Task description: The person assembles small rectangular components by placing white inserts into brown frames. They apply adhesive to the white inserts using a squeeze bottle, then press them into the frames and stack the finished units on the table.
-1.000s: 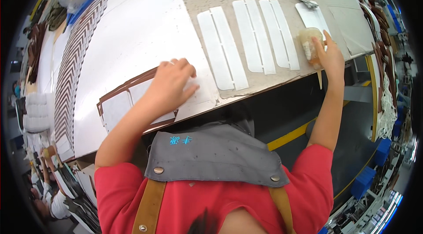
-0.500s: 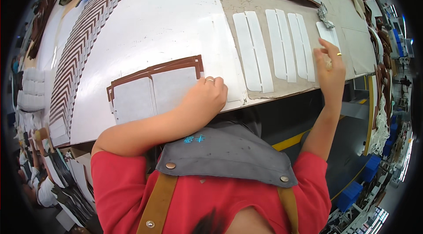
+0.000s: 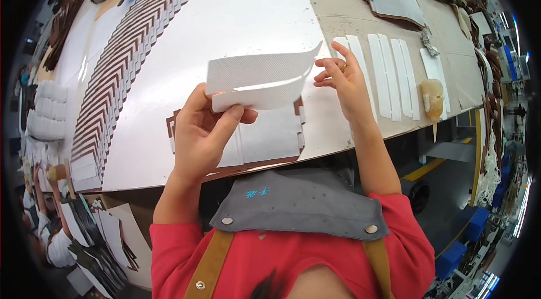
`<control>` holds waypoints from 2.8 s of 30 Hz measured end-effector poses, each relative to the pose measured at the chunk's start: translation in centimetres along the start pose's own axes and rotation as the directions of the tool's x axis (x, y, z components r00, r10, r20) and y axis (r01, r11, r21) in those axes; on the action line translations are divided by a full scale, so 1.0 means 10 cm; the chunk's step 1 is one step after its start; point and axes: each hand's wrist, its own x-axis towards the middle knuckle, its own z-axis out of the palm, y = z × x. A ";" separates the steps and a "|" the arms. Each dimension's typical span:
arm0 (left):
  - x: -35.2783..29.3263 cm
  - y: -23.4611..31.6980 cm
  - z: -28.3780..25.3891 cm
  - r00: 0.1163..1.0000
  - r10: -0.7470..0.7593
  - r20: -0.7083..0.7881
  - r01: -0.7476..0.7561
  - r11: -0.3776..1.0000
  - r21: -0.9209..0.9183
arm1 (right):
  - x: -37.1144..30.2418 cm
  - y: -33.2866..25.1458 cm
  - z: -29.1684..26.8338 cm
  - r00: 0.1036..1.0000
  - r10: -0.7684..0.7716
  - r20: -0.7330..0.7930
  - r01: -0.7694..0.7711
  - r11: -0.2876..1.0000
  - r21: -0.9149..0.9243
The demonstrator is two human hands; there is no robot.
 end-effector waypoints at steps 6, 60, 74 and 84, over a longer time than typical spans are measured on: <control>-0.21 -0.10 -0.42 0.997 0.074 -0.029 -0.077 0.989 -0.122 | -0.02 0.06 0.37 0.989 0.114 0.092 -0.120 0.991 0.054; -0.68 -0.46 -0.97 0.966 -0.163 -0.199 0.257 0.631 0.732 | -0.94 0.25 0.50 0.969 0.240 0.054 -0.203 0.903 -0.378; -0.66 -0.41 -0.96 0.943 -0.224 -0.247 0.333 0.598 0.729 | -0.94 0.27 0.48 0.973 0.204 0.106 -0.142 0.897 -0.419; -0.65 -0.43 -0.95 0.941 -0.232 -0.246 0.333 0.511 0.792 | -0.90 0.26 0.47 0.976 0.201 0.079 -0.152 0.898 -0.413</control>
